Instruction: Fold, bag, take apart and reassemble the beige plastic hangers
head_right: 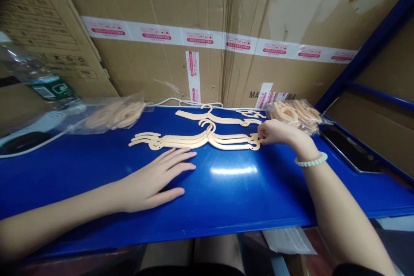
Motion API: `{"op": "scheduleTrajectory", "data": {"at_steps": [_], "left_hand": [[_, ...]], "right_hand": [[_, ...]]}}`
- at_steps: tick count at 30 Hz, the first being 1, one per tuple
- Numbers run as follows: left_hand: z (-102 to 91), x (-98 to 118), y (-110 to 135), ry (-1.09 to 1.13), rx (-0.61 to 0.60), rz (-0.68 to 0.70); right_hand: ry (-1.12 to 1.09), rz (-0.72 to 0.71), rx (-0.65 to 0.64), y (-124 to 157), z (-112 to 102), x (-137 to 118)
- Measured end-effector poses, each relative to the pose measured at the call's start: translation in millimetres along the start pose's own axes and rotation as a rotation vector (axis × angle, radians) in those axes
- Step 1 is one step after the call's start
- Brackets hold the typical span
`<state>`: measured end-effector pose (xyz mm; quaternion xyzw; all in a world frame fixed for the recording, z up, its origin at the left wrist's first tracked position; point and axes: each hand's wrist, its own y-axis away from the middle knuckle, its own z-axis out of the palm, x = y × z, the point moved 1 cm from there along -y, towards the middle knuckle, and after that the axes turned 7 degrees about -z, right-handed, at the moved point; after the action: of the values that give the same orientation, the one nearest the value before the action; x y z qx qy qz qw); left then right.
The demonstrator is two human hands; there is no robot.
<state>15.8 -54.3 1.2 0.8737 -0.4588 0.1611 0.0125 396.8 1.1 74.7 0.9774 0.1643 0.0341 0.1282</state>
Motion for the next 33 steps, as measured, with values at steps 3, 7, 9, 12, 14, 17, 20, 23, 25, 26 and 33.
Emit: {"op": "scheduleTrajectory", "data": {"at_steps": [3,7,9,12,14,17,20,23,25,26,33], "left_hand": [[-0.7,-0.1,0.1,0.0,-0.013,-0.007],[-1.5,0.0,-0.5,0.012,-0.01,-0.006],[-1.6,-0.1,-0.8,0.009,-0.011,-0.003],[-1.4,-0.4,-1.0,0.003,-0.013,0.001],[-1.2,-0.7,-1.0,0.005,-0.005,0.004],[-0.7,-1.3,-1.1,0.016,0.023,0.027],[-0.3,-2.3,-1.7,0.029,0.064,0.093],[-0.2,-4.0,-2.3,0.031,0.092,0.157],[-0.3,-5.3,-2.4,0.024,0.099,0.176],[-0.5,-5.7,-2.4,0.019,0.1,0.181],[-2.8,-6.0,-2.3,-0.002,0.091,0.194]], "right_hand": [[0.032,0.012,0.012,0.2,-0.6,-0.5],[0.059,0.047,0.017,0.7,-1.1,-0.2],[0.055,0.061,0.014,0.8,-1.2,0.5],[0.055,0.078,0.025,1.2,-2.6,0.9],[0.066,0.081,0.049,1.4,-4.3,-0.3],[0.095,0.042,0.221,1.8,-8.0,-5.6],[0.096,-0.037,0.479,3.4,-11.9,-13.0],[0.078,-0.073,0.604,5.7,-15.0,-17.8],[0.069,-0.056,0.643,7.0,-16.7,-18.6],[0.067,-0.037,0.656,7.5,-17.3,-18.4],[0.059,0.085,0.665,5.5,-15.8,-12.4]]}}
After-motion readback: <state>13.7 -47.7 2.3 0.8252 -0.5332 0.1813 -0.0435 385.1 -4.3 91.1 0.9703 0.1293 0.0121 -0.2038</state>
